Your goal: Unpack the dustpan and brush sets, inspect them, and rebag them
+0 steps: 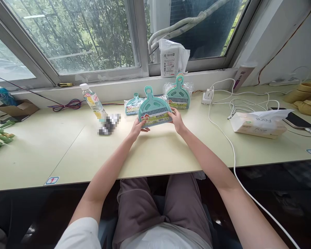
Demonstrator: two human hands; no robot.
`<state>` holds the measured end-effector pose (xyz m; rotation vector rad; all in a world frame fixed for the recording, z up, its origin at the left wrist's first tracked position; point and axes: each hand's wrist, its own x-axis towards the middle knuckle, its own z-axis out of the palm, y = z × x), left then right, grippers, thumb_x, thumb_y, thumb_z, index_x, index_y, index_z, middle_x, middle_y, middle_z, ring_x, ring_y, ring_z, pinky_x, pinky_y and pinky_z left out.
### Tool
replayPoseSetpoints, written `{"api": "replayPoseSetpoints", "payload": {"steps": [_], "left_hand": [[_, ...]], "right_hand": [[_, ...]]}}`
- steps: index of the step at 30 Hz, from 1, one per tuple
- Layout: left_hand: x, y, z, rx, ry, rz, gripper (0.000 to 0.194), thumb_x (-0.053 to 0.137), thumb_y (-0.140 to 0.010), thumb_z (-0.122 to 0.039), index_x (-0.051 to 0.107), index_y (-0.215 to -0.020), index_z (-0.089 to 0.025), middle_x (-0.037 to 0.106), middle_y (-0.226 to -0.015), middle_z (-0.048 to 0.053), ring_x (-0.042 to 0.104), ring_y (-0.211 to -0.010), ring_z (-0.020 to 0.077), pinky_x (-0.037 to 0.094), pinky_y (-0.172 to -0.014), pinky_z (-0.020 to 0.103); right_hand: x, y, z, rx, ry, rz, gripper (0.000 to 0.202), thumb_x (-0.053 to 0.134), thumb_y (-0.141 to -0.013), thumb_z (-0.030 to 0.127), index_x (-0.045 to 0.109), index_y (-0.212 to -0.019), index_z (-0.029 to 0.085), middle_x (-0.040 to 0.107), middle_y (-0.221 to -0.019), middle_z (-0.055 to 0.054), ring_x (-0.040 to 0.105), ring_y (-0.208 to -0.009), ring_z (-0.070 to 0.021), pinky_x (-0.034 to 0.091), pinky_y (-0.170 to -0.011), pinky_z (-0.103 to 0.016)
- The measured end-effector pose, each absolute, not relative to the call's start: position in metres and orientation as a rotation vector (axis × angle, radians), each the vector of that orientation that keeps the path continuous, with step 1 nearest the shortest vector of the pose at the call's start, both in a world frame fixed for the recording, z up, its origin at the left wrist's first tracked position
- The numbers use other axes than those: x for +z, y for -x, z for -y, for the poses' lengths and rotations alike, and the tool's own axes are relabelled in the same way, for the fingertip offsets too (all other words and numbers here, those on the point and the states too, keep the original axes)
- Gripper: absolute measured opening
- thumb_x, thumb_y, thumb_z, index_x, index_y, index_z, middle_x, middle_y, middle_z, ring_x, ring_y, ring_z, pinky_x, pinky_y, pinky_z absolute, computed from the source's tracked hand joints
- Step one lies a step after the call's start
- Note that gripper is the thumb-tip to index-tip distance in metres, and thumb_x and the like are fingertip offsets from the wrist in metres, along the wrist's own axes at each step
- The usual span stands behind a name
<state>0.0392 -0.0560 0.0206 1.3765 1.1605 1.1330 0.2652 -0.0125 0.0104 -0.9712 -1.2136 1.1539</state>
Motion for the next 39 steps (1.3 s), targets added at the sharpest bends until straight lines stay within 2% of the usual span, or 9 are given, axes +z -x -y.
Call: {"api": "replayPoseSetpoints", "payload": {"steps": [6, 10, 21, 24, 27, 30, 33, 37, 39], "left_hand": [[0.017, -0.039, 0.054, 1.126, -1.361, -1.208, 0.042, 0.055, -0.084, -0.035, 0.043, -0.121, -0.02, 0.065, -0.112, 0.008, 0.064, -0.055, 0.0103, 0.058, -0.058, 0.029], [0.014, -0.039, 0.052, 1.106, -1.356, -1.211, 0.041, 0.056, -0.083, -0.036, 0.045, -0.119, -0.02, 0.064, -0.111, 0.007, 0.063, -0.055, 0.0095, 0.057, -0.056, 0.028], [0.01, -0.037, 0.049, 1.118, -1.326, -1.248, 0.049, 0.06, -0.079, -0.043, 0.05, -0.121, -0.018, 0.061, -0.126, 0.011, 0.066, -0.085, 0.0193, 0.057, -0.059, 0.027], [0.009, -0.03, 0.041, 1.085, -1.302, -1.185, 0.056, 0.04, -0.086, -0.061, 0.055, -0.121, -0.021, 0.064, -0.122, 0.01, 0.065, -0.098, 0.024, 0.057, -0.068, 0.032], [0.006, -0.015, 0.029, 1.109, -1.42, -1.211, 0.06, 0.023, -0.091, -0.059, 0.056, -0.124, -0.022, 0.06, -0.129, 0.01, 0.058, -0.117, 0.0258, 0.054, -0.087, 0.039], [0.0, 0.003, 0.016, 1.189, -1.708, -1.682, 0.044, 0.05, -0.086, -0.036, 0.054, -0.126, -0.02, 0.048, -0.143, 0.011, 0.041, -0.135, 0.0273, 0.037, -0.109, 0.043], [-0.005, 0.018, 0.003, 1.121, -1.822, -2.15, 0.057, 0.063, -0.074, -0.017, 0.052, -0.13, -0.02, 0.036, -0.151, 0.011, 0.029, -0.141, 0.0315, 0.027, -0.115, 0.045], [-0.004, 0.029, -0.018, 1.037, -1.741, -2.4, 0.066, 0.07, -0.075, -0.024, 0.046, -0.136, -0.027, 0.027, -0.155, 0.012, 0.021, -0.144, 0.037, 0.032, -0.109, 0.053], [-0.002, 0.032, -0.032, 1.009, -1.714, -2.432, 0.055, 0.07, -0.076, -0.027, 0.055, -0.129, -0.027, 0.028, -0.155, 0.012, 0.02, -0.144, 0.0379, 0.03, -0.11, 0.056]], "right_hand": [[0.005, -0.262, 0.01, 1.197, 0.999, 1.3, 0.079, 0.085, -0.053, 0.044, 0.048, -0.121, 0.025, 0.065, -0.114, -0.009, 0.065, -0.098, -0.026, 0.061, -0.072, -0.04], [-0.002, -0.262, 0.006, 1.208, 1.044, 1.269, 0.076, 0.09, -0.045, 0.04, 0.056, -0.111, 0.021, 0.068, -0.104, -0.009, 0.066, -0.087, -0.0255, 0.061, -0.069, -0.043], [-0.009, -0.262, 0.005, 1.259, 0.985, 1.228, 0.054, 0.081, -0.06, 0.046, 0.061, -0.103, 0.02, 0.07, -0.103, -0.007, 0.066, -0.09, -0.0236, 0.059, -0.079, -0.045], [-0.011, -0.262, 0.003, 1.237, 0.972, 1.207, 0.055, 0.081, -0.059, 0.049, 0.062, -0.102, 0.02, 0.07, -0.102, -0.007, 0.065, -0.091, -0.0235, 0.058, -0.079, -0.043], [-0.015, -0.262, 0.0, 1.185, 0.982, 1.147, 0.054, 0.078, -0.061, 0.05, 0.06, -0.102, 0.021, 0.069, -0.101, -0.007, 0.065, -0.091, -0.0232, 0.058, -0.077, -0.042], [-0.019, -0.264, -0.005, 1.125, 1.031, 1.072, 0.051, 0.074, -0.065, 0.05, 0.058, -0.103, 0.021, 0.068, -0.104, -0.008, 0.065, -0.094, -0.0232, 0.057, -0.078, -0.041], [-0.023, -0.267, -0.01, 1.074, 1.056, 1.044, 0.05, 0.071, -0.067, 0.049, 0.058, -0.106, 0.021, 0.068, -0.105, -0.008, 0.064, -0.097, -0.0223, 0.055, -0.083, -0.039], [-0.028, -0.268, -0.013, 1.033, 1.099, 1.038, 0.047, 0.069, -0.069, 0.049, 0.06, -0.105, 0.02, 0.069, -0.102, -0.007, 0.064, -0.097, -0.0222, 0.053, -0.087, -0.039], [-0.029, -0.268, -0.013, 1.004, 1.135, 1.046, 0.045, 0.069, -0.069, 0.048, 0.061, -0.103, 0.02, 0.07, -0.1, -0.007, 0.065, -0.097, -0.0228, 0.053, -0.087, -0.039]]}}
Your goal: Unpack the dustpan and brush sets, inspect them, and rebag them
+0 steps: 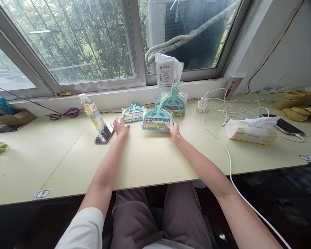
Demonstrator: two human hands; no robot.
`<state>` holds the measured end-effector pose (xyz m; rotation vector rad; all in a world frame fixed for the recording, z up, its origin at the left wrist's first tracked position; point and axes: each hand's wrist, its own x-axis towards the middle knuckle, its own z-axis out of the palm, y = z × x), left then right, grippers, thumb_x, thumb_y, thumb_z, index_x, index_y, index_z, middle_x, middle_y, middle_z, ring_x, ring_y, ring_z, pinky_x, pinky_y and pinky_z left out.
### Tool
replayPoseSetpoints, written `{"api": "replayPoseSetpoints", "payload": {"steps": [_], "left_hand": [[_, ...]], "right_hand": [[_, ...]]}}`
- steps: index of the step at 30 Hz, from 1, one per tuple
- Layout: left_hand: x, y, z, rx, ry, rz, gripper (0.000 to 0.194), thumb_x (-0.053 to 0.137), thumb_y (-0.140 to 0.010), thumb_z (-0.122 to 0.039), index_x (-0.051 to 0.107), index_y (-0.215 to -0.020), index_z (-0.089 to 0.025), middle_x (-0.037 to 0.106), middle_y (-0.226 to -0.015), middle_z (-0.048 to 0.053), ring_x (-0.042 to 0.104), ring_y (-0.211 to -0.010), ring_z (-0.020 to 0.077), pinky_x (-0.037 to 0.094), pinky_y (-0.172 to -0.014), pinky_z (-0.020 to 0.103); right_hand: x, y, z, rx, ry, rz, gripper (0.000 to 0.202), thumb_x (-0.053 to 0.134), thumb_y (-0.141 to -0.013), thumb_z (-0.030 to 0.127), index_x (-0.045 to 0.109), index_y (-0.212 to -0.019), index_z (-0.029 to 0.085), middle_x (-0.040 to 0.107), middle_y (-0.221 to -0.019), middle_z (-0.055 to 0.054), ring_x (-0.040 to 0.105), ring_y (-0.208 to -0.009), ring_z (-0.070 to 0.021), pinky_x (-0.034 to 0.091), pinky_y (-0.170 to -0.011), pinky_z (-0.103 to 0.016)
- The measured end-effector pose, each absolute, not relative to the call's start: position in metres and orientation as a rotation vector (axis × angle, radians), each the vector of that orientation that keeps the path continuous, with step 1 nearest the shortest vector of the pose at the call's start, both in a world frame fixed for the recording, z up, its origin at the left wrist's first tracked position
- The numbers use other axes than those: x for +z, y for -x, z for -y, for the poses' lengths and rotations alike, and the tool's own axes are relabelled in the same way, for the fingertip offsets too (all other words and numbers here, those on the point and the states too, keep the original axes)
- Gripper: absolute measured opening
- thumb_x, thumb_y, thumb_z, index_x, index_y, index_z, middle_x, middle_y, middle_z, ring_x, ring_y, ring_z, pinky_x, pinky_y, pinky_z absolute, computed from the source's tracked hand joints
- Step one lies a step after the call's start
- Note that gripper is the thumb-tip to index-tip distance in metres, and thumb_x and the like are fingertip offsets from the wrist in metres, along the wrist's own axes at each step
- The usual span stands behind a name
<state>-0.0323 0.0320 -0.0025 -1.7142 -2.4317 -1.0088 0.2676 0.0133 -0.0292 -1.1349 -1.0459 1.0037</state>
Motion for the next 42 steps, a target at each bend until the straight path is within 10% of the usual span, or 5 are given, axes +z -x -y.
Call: {"api": "replayPoseSetpoints", "payload": {"steps": [4, 12, 23, 28, 42], "left_hand": [[-0.002, 0.036, -0.058, -1.059, 1.77, 2.389, 0.018, 0.061, -0.083, -0.023, 0.071, -0.098, -0.024, 0.04, -0.151, 0.008, 0.025, -0.144, 0.0318, 0.029, -0.113, 0.048], [-0.006, 0.049, -0.07, -1.212, 1.943, 2.315, 0.02, 0.053, -0.085, -0.022, 0.072, -0.09, -0.017, 0.068, -0.119, 0.01, 0.06, -0.113, 0.0264, 0.042, -0.102, 0.038], [0.0, 0.01, 0.013, -0.994, 2.168, 1.877, 0.025, 0.046, -0.091, -0.023, 0.069, -0.082, -0.019, 0.052, -0.139, 0.007, 0.061, -0.106, 0.0258, 0.047, -0.091, 0.037], [0.003, 0.006, 0.029, -1.124, 2.243, 2.064, 0.013, 0.062, -0.084, -0.025, 0.069, -0.075, -0.018, 0.069, -0.103, 0.008, 0.065, -0.096, 0.0241, 0.047, -0.094, 0.037], [-0.008, 0.006, 0.014, -1.83, 2.105, 2.352, 0.045, 0.063, -0.079, -0.012, 0.048, -0.122, -0.014, 0.068, -0.104, 0.011, 0.066, -0.087, 0.017, 0.053, -0.079, 0.031]], "right_hand": [[-0.028, -0.265, -0.012, 0.995, 1.165, 1.062, 0.04, 0.07, -0.07, 0.044, 0.063, -0.103, 0.022, 0.071, -0.096, -0.006, 0.065, -0.096, -0.0235, 0.053, -0.087, -0.04], [-0.023, -0.261, -0.006, 1.044, 1.161, 1.076, 0.033, 0.067, -0.073, 0.037, 0.062, -0.102, 0.021, 0.071, -0.099, -0.006, 0.064, -0.098, -0.0227, 0.051, -0.088, -0.037], [-0.021, -0.26, -0.004, 1.093, 1.132, 1.132, 0.033, 0.065, -0.075, 0.029, 0.063, -0.107, 0.017, 0.07, -0.105, -0.008, 0.064, -0.096, -0.0211, 0.049, -0.091, -0.035], [-0.024, -0.26, -0.006, 1.098, 1.112, 1.173, 0.032, 0.066, -0.076, 0.025, 0.063, -0.106, 0.016, 0.071, -0.108, -0.008, 0.065, -0.099, -0.0207, 0.049, -0.094, -0.035], [-0.018, -0.229, 0.005, 0.699, 1.536, 1.465, 0.037, 0.058, -0.087, 0.035, 0.06, -0.121, 0.02, 0.07, -0.109, -0.008, 0.063, -0.099, -0.0241, 0.047, -0.086, -0.034]]}}
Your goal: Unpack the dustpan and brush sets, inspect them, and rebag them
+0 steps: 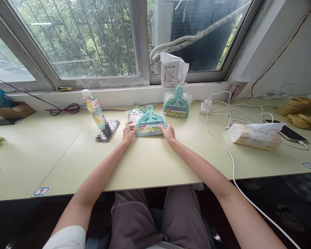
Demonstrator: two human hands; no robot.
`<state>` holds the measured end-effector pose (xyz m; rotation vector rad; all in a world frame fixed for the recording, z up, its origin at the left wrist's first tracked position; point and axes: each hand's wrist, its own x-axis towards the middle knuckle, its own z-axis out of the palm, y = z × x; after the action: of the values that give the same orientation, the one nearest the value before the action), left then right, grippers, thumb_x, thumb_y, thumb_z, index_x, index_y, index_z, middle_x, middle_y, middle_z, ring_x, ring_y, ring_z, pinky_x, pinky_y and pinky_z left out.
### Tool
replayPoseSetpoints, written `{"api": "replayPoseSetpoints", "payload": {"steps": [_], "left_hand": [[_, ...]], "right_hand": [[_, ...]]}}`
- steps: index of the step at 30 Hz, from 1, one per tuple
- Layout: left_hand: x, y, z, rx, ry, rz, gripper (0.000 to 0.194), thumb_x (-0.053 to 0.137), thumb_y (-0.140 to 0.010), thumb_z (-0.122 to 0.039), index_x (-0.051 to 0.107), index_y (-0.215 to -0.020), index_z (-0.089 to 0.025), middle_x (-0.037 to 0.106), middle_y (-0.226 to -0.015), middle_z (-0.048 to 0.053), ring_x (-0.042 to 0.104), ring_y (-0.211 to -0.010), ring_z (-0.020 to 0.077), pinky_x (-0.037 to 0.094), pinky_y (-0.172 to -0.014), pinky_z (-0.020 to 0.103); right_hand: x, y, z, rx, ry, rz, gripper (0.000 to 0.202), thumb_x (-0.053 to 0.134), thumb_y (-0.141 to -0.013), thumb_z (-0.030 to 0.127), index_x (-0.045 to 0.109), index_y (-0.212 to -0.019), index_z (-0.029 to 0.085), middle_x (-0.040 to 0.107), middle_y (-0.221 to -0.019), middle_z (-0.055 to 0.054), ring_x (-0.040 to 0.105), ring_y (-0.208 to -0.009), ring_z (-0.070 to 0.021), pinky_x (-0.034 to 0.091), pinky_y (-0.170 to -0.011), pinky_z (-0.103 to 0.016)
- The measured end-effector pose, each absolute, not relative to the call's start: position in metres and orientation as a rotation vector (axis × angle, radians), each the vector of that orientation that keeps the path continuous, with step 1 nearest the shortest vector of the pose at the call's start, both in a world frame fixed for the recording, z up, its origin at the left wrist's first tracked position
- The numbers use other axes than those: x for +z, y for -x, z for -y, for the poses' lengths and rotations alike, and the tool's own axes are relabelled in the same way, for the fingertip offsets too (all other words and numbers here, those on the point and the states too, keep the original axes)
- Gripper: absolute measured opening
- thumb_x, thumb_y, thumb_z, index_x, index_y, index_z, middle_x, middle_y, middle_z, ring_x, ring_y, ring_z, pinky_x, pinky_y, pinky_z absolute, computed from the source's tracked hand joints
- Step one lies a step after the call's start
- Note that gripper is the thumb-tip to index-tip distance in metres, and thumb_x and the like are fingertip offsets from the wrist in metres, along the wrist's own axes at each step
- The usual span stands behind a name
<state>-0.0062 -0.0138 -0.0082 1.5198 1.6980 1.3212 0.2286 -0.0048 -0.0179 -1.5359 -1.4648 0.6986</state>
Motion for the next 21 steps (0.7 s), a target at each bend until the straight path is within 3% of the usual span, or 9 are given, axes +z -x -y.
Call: {"api": "replayPoseSetpoints", "payload": {"steps": [4, 6, 9, 13, 17, 21], "left_hand": [[-0.006, 0.007, 0.012, 1.347, -1.302, -1.629, 0.034, 0.052, -0.089, -0.022, 0.047, -0.123, -0.016, 0.069, -0.1, 0.009, 0.066, -0.08, 0.0142, 0.053, -0.073, 0.028], [-0.004, 0.009, 0.014, 1.346, -1.229, -1.586, 0.039, 0.045, -0.094, -0.033, 0.043, -0.129, -0.016, 0.068, -0.104, 0.011, 0.067, -0.081, 0.0146, 0.054, -0.075, 0.029], [-0.003, 0.011, 0.02, 1.262, -1.356, -1.491, 0.066, 0.051, -0.089, -0.048, 0.029, -0.142, -0.015, 0.065, -0.118, 0.016, 0.067, -0.097, 0.0203, 0.052, -0.088, 0.036], [-0.007, 0.007, 0.024, 1.105, -1.634, -1.388, 0.108, 0.078, -0.068, -0.036, 0.01, -0.151, -0.02, 0.051, -0.14, 0.019, 0.061, -0.114, 0.0262, 0.046, -0.098, 0.04], [-0.011, -0.003, 0.015, 1.168, -1.539, -1.591, 0.094, 0.073, -0.071, -0.023, 0.019, -0.147, -0.017, 0.059, -0.13, 0.018, 0.063, -0.106, 0.0249, 0.047, -0.096, 0.041], [-0.009, -0.008, 0.01, 1.289, -1.633, -1.615, 0.077, 0.066, -0.075, -0.013, 0.03, -0.142, -0.02, 0.067, -0.114, 0.012, 0.065, -0.098, 0.0227, 0.048, -0.093, 0.041]], "right_hand": [[-0.016, -0.221, -0.008, 0.512, 1.621, 1.55, 0.045, 0.061, -0.086, 0.035, 0.058, -0.127, 0.017, 0.062, -0.126, -0.012, 0.053, -0.119, -0.0259, 0.042, -0.097, -0.034], [-0.016, -0.219, -0.017, 0.461, 1.683, 1.582, 0.049, 0.063, -0.084, 0.036, 0.058, -0.129, 0.016, 0.057, -0.132, -0.013, 0.046, -0.125, -0.0277, 0.039, -0.1, -0.034], [-0.016, -0.213, -0.028, 0.451, 1.761, 1.576, 0.048, 0.059, -0.087, 0.035, 0.056, -0.132, 0.017, 0.053, -0.138, -0.013, 0.044, -0.128, -0.028, 0.039, -0.1, -0.035], [-0.017, -0.204, -0.034, 0.407, 1.845, 1.564, 0.047, 0.052, -0.092, 0.033, 0.051, -0.136, 0.017, 0.057, -0.137, -0.013, 0.047, -0.128, -0.0272, 0.029, -0.108, -0.042], [-0.019, -0.204, -0.035, 0.401, 1.85, 1.594, 0.046, 0.055, -0.09, 0.036, 0.053, -0.133, 0.019, 0.067, -0.122, -0.013, 0.056, -0.12, -0.0266, 0.023, -0.111, -0.047], [-0.02, -0.208, -0.035, 0.457, 1.68, 1.548, 0.047, 0.062, -0.085, 0.033, 0.056, -0.13, 0.021, 0.068, -0.12, -0.013, 0.062, -0.111, -0.0278, 0.038, -0.101, -0.043]]}}
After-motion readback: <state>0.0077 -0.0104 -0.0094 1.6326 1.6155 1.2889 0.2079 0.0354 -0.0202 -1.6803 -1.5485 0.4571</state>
